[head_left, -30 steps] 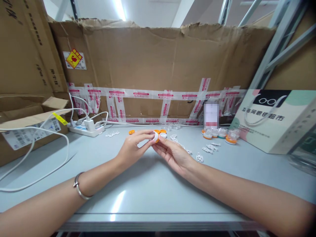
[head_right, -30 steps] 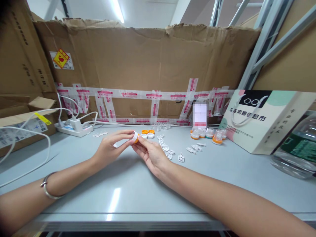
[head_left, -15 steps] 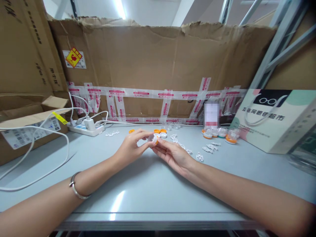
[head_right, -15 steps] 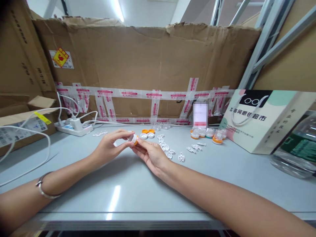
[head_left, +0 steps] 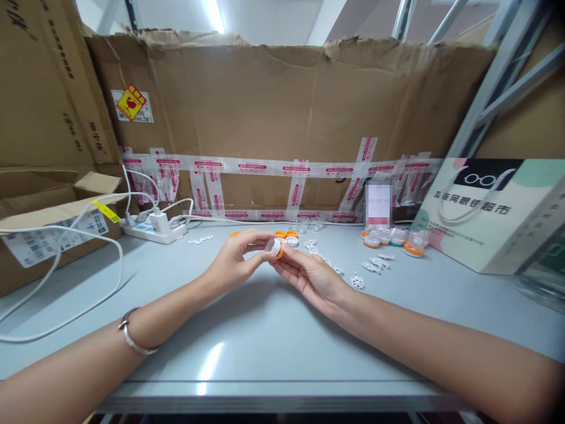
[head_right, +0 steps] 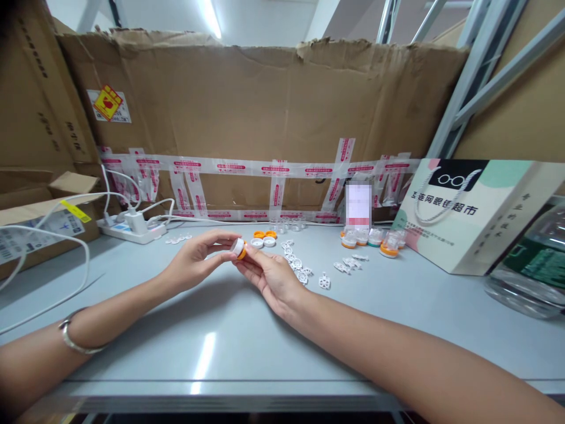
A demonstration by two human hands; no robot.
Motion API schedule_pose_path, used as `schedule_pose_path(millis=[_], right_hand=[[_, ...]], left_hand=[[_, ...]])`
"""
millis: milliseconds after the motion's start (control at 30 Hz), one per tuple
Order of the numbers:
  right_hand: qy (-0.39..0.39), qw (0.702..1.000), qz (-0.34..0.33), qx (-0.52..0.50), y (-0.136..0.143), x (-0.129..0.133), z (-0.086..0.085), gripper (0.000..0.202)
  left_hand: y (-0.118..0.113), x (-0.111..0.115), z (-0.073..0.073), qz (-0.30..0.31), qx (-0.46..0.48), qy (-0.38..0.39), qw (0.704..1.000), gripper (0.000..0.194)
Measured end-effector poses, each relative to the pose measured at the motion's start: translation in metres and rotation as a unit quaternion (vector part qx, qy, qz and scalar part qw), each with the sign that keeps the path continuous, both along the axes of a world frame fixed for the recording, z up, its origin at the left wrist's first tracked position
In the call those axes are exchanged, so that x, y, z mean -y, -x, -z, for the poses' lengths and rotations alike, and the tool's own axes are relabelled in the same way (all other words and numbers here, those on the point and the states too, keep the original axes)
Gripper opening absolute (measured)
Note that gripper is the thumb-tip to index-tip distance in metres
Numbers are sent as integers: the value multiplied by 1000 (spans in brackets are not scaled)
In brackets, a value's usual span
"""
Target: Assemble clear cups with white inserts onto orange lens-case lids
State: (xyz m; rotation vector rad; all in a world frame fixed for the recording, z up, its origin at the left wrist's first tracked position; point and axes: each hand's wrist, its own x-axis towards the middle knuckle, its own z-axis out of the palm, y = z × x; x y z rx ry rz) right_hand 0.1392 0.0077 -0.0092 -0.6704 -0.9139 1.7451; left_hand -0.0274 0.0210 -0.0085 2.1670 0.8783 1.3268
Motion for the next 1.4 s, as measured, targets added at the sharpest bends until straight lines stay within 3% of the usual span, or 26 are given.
schedule_pose_path(millis=[333, 933, 1100, 1400], right_hand=[[24, 999, 38, 27, -2, 4, -6, 13], [18, 999, 36, 37, -5, 3, -2, 15], [13, 999, 29, 33, -5, 4, -5, 12], [-12, 999, 5, 34, -6, 6, -7, 11]], left_hand=[[-5, 1, -6, 44, 51, 112, 991, 26], [-8, -2, -5, 47, 51, 140, 988, 28], [-8, -2, -1, 45, 35, 94, 994, 30], [-3, 0, 2, -20, -68, -111, 991, 23]])
